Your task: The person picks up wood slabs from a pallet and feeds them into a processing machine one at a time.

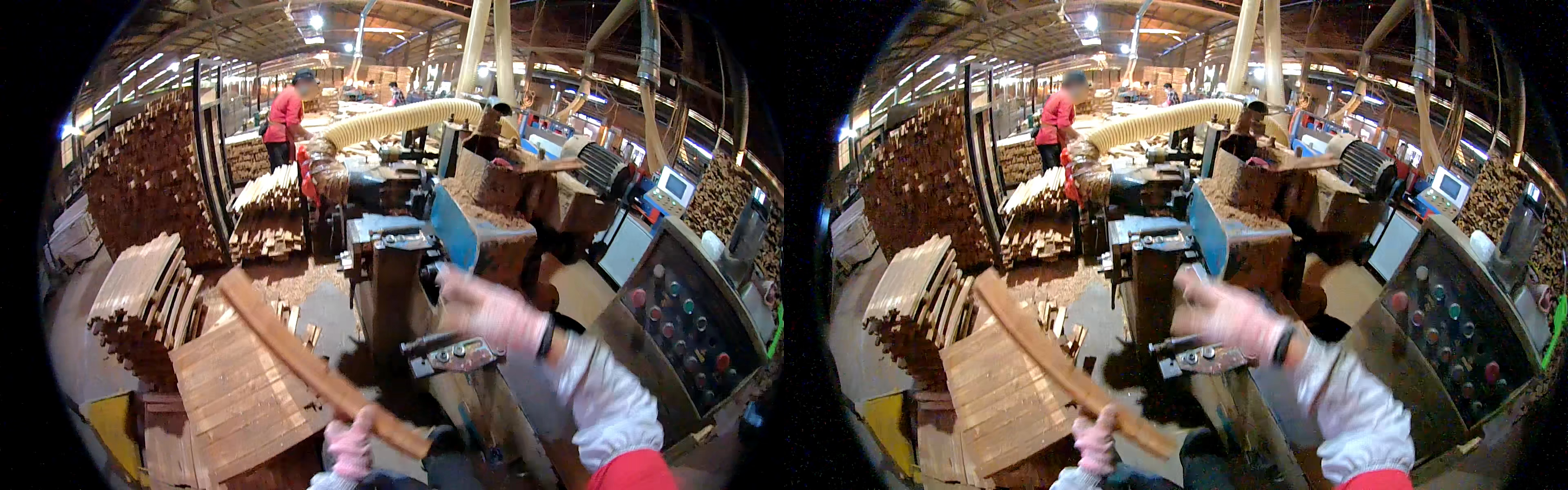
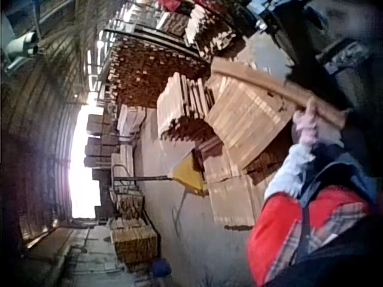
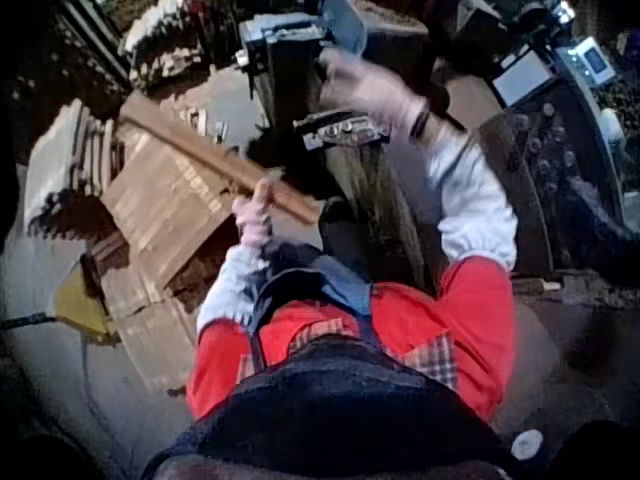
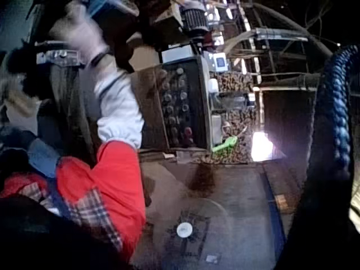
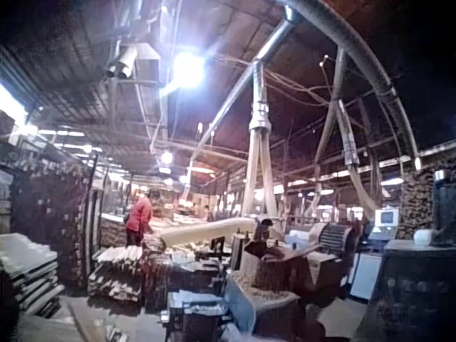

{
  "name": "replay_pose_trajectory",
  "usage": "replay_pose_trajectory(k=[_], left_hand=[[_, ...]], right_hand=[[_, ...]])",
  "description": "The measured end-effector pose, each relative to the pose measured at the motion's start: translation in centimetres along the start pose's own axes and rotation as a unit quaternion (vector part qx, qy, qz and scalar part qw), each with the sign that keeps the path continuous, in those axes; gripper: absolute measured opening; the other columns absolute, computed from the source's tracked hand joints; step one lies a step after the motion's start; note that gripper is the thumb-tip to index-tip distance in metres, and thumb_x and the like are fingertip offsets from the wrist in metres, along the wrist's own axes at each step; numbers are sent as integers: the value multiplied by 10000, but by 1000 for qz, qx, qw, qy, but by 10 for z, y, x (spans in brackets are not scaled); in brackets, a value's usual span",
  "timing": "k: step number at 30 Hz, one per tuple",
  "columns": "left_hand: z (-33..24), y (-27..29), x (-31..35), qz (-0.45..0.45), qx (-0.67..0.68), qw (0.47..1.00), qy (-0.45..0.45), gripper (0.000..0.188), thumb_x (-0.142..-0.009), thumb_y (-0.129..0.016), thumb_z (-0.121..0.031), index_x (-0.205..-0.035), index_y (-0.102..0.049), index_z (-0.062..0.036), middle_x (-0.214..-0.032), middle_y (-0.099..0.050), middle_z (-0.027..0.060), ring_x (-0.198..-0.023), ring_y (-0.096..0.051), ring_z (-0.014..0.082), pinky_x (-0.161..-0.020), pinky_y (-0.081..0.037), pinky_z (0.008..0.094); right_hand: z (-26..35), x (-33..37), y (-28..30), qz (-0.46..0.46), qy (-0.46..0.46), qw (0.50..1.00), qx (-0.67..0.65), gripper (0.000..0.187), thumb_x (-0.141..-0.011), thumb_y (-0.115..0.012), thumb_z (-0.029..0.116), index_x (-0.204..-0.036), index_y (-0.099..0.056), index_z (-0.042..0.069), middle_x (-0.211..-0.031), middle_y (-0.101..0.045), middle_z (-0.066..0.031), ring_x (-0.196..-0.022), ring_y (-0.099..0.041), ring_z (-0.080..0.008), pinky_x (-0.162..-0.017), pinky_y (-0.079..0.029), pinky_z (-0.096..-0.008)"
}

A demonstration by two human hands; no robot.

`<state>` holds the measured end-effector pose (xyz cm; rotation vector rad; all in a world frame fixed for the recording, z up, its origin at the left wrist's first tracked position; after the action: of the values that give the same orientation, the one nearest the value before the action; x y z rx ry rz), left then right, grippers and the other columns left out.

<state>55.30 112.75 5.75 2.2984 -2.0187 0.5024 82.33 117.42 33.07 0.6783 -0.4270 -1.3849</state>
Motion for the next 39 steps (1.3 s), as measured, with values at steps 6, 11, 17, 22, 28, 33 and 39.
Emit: replay_pose_trajectory(k=[6,11,17,22,28,33,39], left_hand=[[-8,-201,119,337,148,928,63,561,-861,-793,-215,-1318,-546,-6,-1155,-659,93,-1001,-627,187,-882,-524,336],[-5,-189,143,488,114,864,35,659,-935,-671,-146,-1507,-368,-25,-1266,-577,100,-1065,-598,187,-915,-519,329],[135,7,-69,51,149,984,83,163,-931,-675,-192,-1075,-632,-129,-931,-614,10,-732,-600,174,-627,-509,308],[244,337,-139,-83,-128,987,52,649,-896,-704,-335,-1433,-431,-93,-1194,-631,91,-1010,-609,258,-881,-508,464],[286,343,-125,-255,170,909,284,852,-922,-585,-541,-1584,-225,-143,-1653,-198,68,-1492,-208,336,-1153,-263,547],[288,344,-159,-290,183,911,229,759,-982,-450,-561,-1577,-261,-128,-1648,-258,61,-1517,-203,306,-1198,-174,560],[277,320,-136,-356,266,873,201,757,-936,-573,-528,-1533,-336,-128,-1565,-360,63,-1419,-314,289,-1135,-279,523]], right_hand=[[-50,227,-49,-143,-67,964,216,925,-635,-875,264,-1441,-472,54,-1230,-628,-223,-1191,-594,-382,-1020,-478,-429],[-66,405,-24,-174,-275,872,365,899,-654,-848,196,-1450,-467,22,-986,-646,-189,-924,-619,-402,-812,-503,-494],[-78,556,-37,-225,-367,807,404,822,-740,-764,141,-1483,-433,20,-1206,-612,-211,-1065,-573,-387,-935,-456,-471],[-132,447,15,-423,-271,814,290,716,-861,-674,99,-1505,-385,-18,-1474,-490,-214,-1300,-499,-361,-1106,-367,-429],[-192,302,62,-526,-154,821,159,708,-950,-609,98,-1556,-263,-27,-1616,-314,-166,-1489,-305,-267,-1217,-240,-369],[-169,229,67,-430,-154,864,213,674,-921,-650,116,-1520,-368,-12,-1568,-403,-180,-1458,-372,-278,-1202,-265,-358],[-135,397,16,-169,-332,829,418,671,-827,-703,89,-1452,-475,1,-1416,-551,-197,-1255,-545,-360,-1088,-404,-425]])
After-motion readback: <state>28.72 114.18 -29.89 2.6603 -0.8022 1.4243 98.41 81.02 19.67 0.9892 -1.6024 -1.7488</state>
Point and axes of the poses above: each hand's wrist, its own x-axis away from the middle knuckle, its own y-axis out of the back of the hand, z = x × y, the point moved 8 cm from there along -x, towards the middle knuckle
